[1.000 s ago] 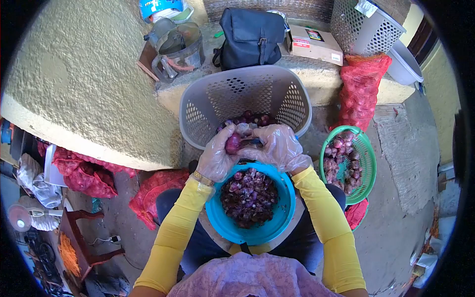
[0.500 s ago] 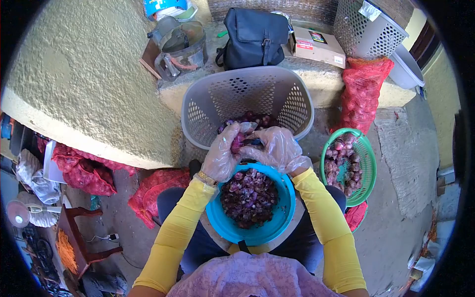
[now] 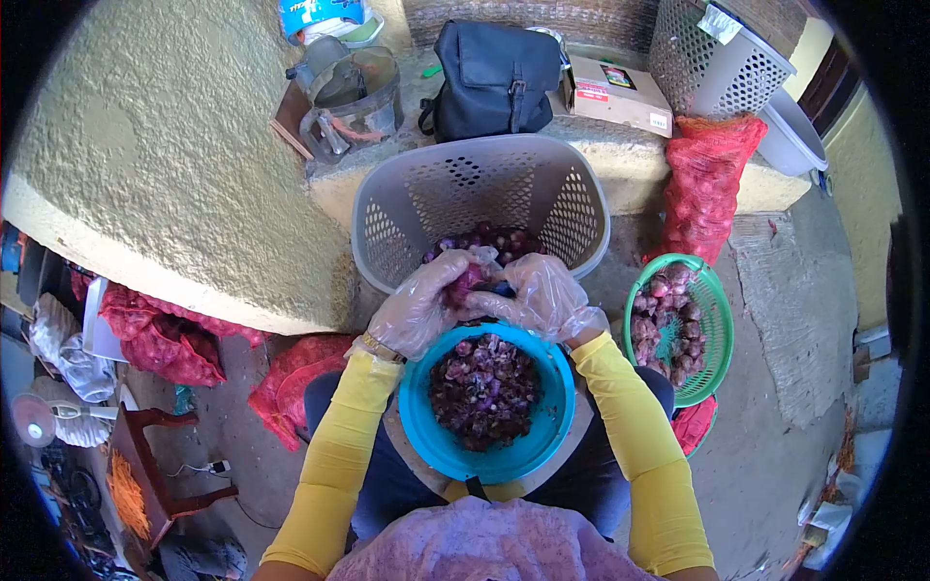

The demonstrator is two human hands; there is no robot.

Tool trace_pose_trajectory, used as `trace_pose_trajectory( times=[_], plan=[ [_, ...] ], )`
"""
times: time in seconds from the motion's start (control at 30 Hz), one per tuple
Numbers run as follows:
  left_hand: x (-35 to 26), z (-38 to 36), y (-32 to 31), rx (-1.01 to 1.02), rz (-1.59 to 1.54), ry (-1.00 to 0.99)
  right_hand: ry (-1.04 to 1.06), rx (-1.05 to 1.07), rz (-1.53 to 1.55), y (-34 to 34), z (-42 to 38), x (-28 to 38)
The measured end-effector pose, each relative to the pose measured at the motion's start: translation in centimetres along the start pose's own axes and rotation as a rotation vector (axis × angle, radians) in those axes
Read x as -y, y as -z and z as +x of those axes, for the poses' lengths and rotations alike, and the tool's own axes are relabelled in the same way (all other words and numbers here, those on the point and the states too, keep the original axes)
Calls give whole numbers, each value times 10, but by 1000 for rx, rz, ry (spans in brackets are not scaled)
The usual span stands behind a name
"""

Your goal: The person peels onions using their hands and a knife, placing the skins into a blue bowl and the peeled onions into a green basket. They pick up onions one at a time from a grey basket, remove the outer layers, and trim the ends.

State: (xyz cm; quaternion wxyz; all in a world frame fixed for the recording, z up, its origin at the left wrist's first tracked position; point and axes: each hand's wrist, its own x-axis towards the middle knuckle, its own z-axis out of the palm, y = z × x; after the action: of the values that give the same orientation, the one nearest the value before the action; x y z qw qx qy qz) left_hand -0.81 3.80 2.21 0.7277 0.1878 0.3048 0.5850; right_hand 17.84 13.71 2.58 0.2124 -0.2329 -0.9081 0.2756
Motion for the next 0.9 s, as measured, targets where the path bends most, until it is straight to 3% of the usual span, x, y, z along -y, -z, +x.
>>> trace_pose_trajectory(
  times=[0.2, 0.5, 0.63, 0.9],
  plan=[
    [5, -1, 10, 4, -68, -33, 111, -76, -80, -9, -3, -7],
    [18, 8, 31, 36, -264, 13, 119, 30, -250, 1, -2, -2],
    [13, 7, 7, -89, -186, -45, 56, 13, -70, -4, -2, -6],
    [19, 9, 16, -59, -116, -65, -96, 64, 9, -11, 0, -8]
  ],
)
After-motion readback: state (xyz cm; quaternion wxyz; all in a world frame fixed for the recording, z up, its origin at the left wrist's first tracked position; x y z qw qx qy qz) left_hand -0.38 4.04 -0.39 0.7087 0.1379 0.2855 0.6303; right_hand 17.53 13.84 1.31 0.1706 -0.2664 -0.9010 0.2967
